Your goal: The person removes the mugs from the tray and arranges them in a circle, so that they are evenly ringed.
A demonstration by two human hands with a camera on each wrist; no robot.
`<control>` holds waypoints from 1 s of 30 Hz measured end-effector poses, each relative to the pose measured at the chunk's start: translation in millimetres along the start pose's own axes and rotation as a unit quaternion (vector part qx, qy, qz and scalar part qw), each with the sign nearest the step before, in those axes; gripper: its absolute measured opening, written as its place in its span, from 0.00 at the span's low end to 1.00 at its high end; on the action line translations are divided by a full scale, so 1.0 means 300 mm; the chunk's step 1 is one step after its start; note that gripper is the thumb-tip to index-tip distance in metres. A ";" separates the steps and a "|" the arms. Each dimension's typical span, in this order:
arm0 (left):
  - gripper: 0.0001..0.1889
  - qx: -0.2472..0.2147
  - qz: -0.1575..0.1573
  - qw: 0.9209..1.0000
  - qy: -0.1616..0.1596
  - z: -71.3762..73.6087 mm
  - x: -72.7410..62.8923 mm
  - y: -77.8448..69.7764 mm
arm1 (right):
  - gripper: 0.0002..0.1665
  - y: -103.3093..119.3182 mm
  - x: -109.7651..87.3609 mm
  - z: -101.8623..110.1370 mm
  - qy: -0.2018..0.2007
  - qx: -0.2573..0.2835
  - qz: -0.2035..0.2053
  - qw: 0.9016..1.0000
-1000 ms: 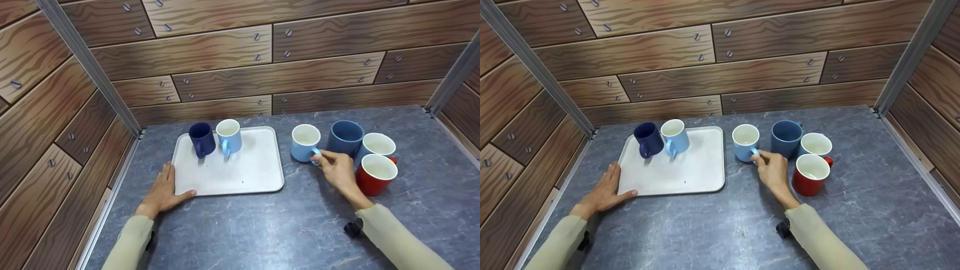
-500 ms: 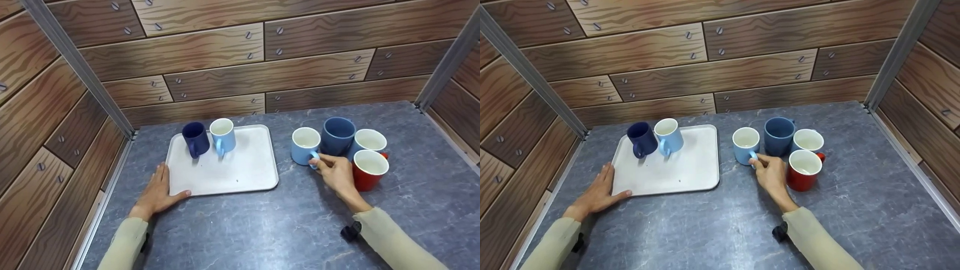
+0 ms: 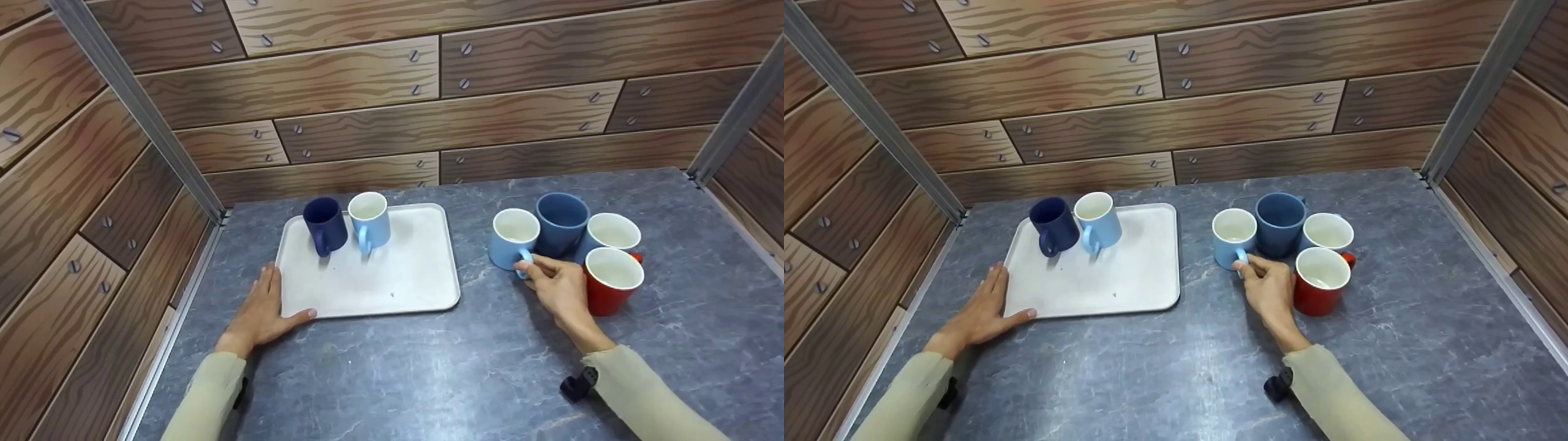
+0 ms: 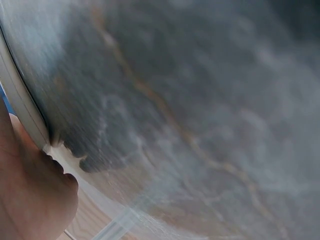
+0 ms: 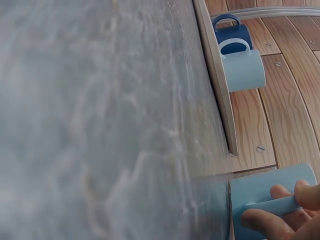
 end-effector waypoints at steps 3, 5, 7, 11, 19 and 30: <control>0.72 -0.001 0.001 1.000 0.000 -0.002 0.001 0.002 | 0.20 -0.003 -0.002 0.002 0.001 0.000 -0.003 1.000; 0.72 0.000 -0.002 1.000 -0.002 -0.001 0.000 0.001 | 0.21 -0.004 -0.005 0.003 0.000 -0.001 -0.004 1.000; 0.72 0.000 -0.004 1.000 -0.003 -0.001 0.000 0.002 | 0.21 -0.003 -0.008 0.004 0.000 -0.005 -0.006 1.000; 0.72 0.003 -0.004 1.000 -0.003 -0.001 -0.001 0.003 | 0.20 0.003 -0.014 0.010 -0.005 -0.021 -0.004 1.000; 0.72 0.002 0.000 1.000 0.001 0.001 -0.001 0.000 | 0.13 0.078 -0.015 0.035 -0.016 -0.142 0.087 0.986; 0.71 -0.002 -0.007 1.000 -0.006 0.004 -0.005 -0.001 | 0.15 0.210 -0.037 0.041 -0.025 -0.270 0.262 0.926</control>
Point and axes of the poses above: each hand's wrist, its own x-axis towards the middle knuckle, its own z-axis out of the back of the hand, y = z × x, the point moved 10 cm from there along x, towards the middle knuckle, and after that the axes turned 9 degrees about z, right-handed, at the moved point
